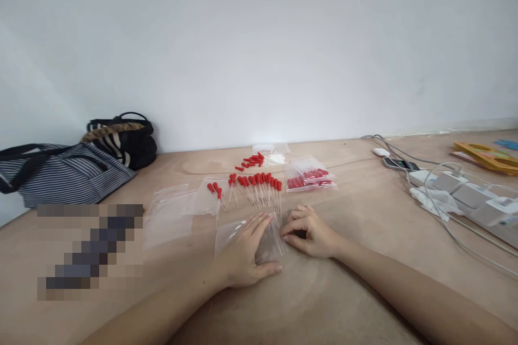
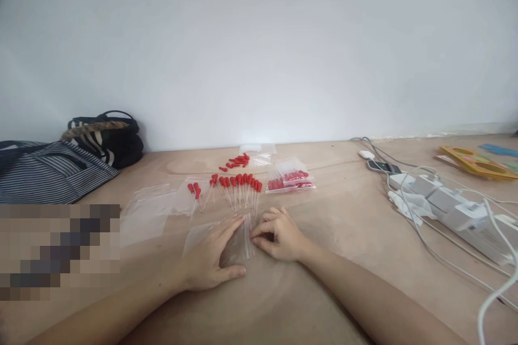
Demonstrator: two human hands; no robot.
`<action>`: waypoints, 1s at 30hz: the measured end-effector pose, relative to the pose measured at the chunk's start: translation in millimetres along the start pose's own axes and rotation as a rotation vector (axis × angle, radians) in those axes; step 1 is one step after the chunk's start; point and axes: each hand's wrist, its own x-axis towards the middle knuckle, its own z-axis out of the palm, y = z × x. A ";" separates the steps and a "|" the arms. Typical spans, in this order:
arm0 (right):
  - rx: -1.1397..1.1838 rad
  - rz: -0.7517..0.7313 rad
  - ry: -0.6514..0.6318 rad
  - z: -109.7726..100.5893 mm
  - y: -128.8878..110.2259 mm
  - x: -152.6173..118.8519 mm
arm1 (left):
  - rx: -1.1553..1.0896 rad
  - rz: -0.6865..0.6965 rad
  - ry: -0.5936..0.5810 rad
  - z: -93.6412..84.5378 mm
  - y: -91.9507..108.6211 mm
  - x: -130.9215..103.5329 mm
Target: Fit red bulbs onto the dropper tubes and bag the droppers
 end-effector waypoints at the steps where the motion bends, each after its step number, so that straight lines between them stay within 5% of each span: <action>1: 0.000 -0.012 0.000 0.1 -0.2 0.1 | -0.003 -0.001 0.003 0.6 -0.2 -1.1; 23: -0.209 -0.383 -0.199 -1.1 -14.6 7.3 | -0.041 -0.022 0.034 -12.3 0.8 -9.9; 30: 0.028 -0.256 -0.102 0.5 1.2 11.3 | -0.056 -0.040 0.110 -3.7 -4.1 -10.9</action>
